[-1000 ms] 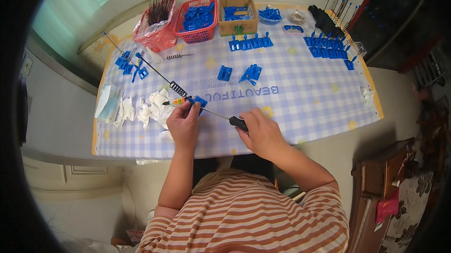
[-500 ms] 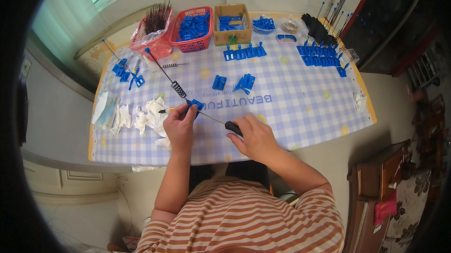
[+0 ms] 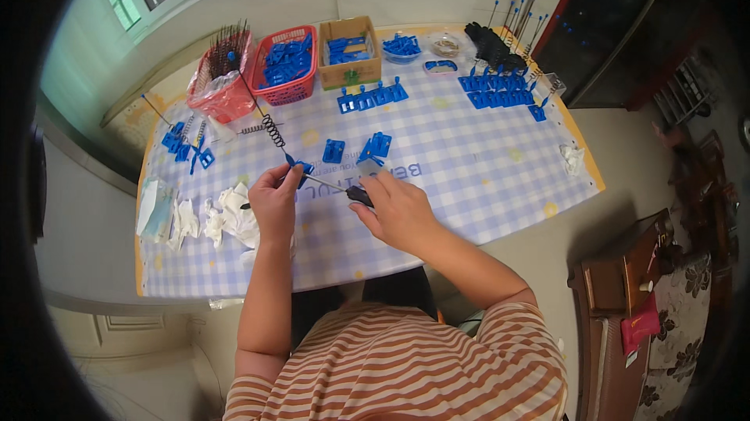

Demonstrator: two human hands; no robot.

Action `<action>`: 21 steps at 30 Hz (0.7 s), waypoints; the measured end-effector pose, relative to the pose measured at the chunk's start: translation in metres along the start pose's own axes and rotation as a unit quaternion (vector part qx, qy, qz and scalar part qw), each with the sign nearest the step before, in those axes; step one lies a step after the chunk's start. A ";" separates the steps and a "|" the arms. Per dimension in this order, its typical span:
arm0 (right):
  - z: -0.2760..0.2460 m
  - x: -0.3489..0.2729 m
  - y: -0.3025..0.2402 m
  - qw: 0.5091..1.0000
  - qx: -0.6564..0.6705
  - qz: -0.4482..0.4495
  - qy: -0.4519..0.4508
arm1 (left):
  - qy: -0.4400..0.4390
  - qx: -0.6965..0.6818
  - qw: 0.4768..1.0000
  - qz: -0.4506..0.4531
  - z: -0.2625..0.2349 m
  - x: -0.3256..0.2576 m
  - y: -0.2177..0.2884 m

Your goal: The person assembles a blue plastic component with a spring and a long black rod, securing it with a small screw using a screwdriver.

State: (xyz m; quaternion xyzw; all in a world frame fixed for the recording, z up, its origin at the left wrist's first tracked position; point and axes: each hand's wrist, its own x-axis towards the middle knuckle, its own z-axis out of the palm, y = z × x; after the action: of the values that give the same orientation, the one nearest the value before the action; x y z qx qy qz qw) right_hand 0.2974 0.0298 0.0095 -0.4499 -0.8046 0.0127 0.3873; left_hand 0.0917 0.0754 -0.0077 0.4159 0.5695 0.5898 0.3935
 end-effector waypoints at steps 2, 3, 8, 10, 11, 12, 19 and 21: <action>-0.001 0.003 0.005 1.000 0.004 0.006 -0.006 | -0.002 -0.002 1.000 0.005 -0.001 0.003 -0.007; 0.000 0.003 0.007 1.000 0.015 0.010 -0.015 | 0.001 -0.004 1.000 0.008 -0.002 0.004 -0.009; 0.007 0.002 0.012 0.999 -0.010 -0.047 -0.011 | 0.007 -0.011 1.000 0.010 -0.004 0.004 -0.010; 0.011 0.001 0.012 0.998 -0.022 -0.062 -0.003 | 0.010 -0.045 0.999 -0.002 -0.005 0.004 -0.008; 0.014 0.000 0.012 0.998 -0.034 -0.061 0.001 | 0.009 -0.045 0.999 -0.002 -0.005 0.004 -0.007; 0.016 0.000 0.012 0.997 -0.046 -0.061 0.005 | 0.009 -0.033 0.999 0.001 -0.006 0.004 -0.007; 0.009 0.000 0.006 0.998 0.051 -0.003 -0.042 | 0.017 -0.016 1.000 0.005 -0.008 -0.001 -0.005; 0.012 -0.002 0.011 0.997 0.028 -0.023 -0.062 | 0.014 -0.030 0.999 0.002 -0.008 0.001 -0.009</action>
State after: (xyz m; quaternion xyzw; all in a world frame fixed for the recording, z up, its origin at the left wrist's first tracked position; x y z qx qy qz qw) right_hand 0.2981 0.0387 -0.0038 -0.4186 -0.8366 0.0536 0.3494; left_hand 0.0840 0.0736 -0.0171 0.3964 0.5563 0.6132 0.3967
